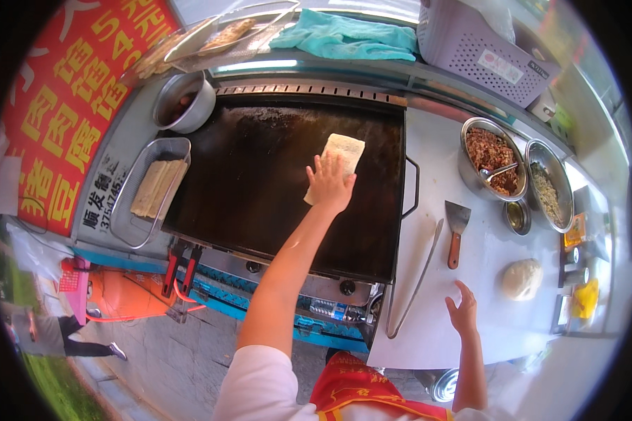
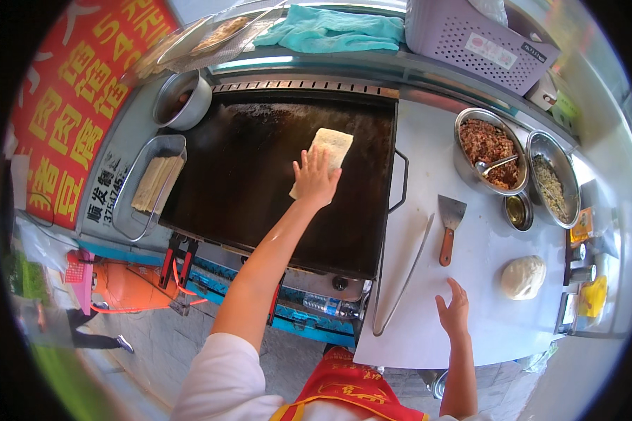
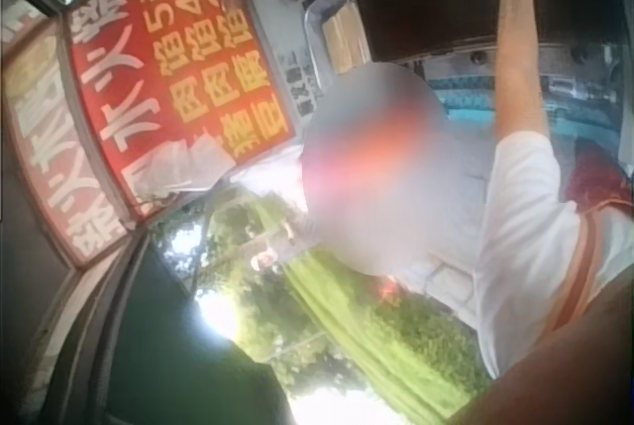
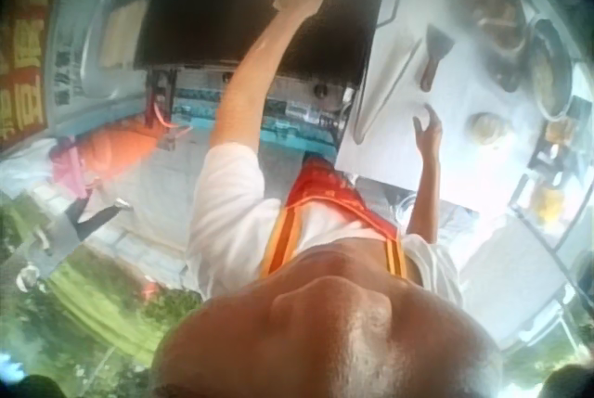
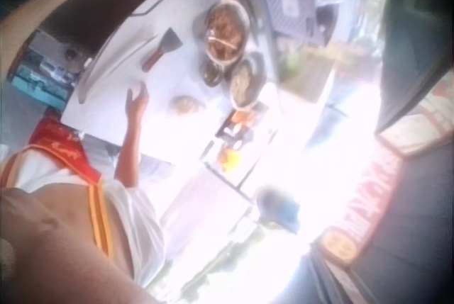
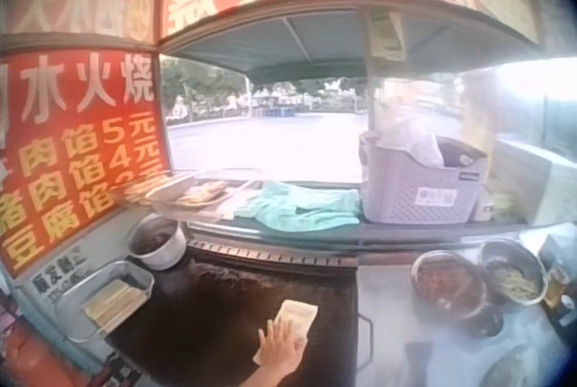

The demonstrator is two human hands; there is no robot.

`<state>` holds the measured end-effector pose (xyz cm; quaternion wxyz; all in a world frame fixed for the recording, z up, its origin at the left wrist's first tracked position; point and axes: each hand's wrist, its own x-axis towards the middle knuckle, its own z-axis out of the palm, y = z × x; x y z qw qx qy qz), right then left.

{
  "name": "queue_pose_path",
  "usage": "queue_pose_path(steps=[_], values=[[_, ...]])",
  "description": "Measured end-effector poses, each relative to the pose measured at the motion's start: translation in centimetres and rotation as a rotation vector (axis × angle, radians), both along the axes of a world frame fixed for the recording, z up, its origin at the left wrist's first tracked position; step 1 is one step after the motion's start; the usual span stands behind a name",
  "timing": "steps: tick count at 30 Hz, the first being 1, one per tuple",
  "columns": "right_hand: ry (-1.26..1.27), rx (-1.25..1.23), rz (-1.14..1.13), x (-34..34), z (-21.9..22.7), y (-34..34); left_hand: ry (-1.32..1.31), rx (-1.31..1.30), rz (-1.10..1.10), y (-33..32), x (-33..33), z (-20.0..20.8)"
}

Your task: The person prepares dough by kneading it on a table, stretching it, and placing it onto a hot flat-top grill. They also use tongs to manage items on a lower rack of the grill.

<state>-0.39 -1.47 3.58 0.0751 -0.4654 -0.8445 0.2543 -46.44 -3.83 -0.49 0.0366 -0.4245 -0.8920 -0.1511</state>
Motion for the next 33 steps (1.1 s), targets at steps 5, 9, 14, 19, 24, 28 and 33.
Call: queue_pose_path(steps=[5, 9, 14, 19, 24, 28, 33], values=[[0.024, 0.042, -0.083, -1.1, -0.3, 1.1, -0.041, 0.024, 0.075, 8.7, 0.4, 1.2], [0.089, 0.014, -0.140, -3.5, 1.1, -0.2, -0.050, 0.126, 0.133, 9.7, 0.9, 2.4], [0.253, 0.111, 0.092, -7.2, -0.1, -6.2, -0.054, 0.474, -0.241, -1.9, 8.6, 8.6], [0.147, 0.104, 0.089, -9.0, -0.8, -10.5, -0.263, 0.438, -0.023, -23.1, 19.2, 10.5], [-0.057, 0.226, 0.113, -8.5, -5.8, -9.5, -0.333, 0.234, 0.390, -37.6, 29.5, 12.4], [-0.240, 0.225, 0.069, -9.7, -2.9, -8.1, -0.198, 0.348, 0.483, -42.6, 32.4, 13.1], [-0.255, 0.230, 0.103, -11.5, -1.3, -8.3, -0.148, 0.337, 0.467, -44.6, 34.2, 17.1]])
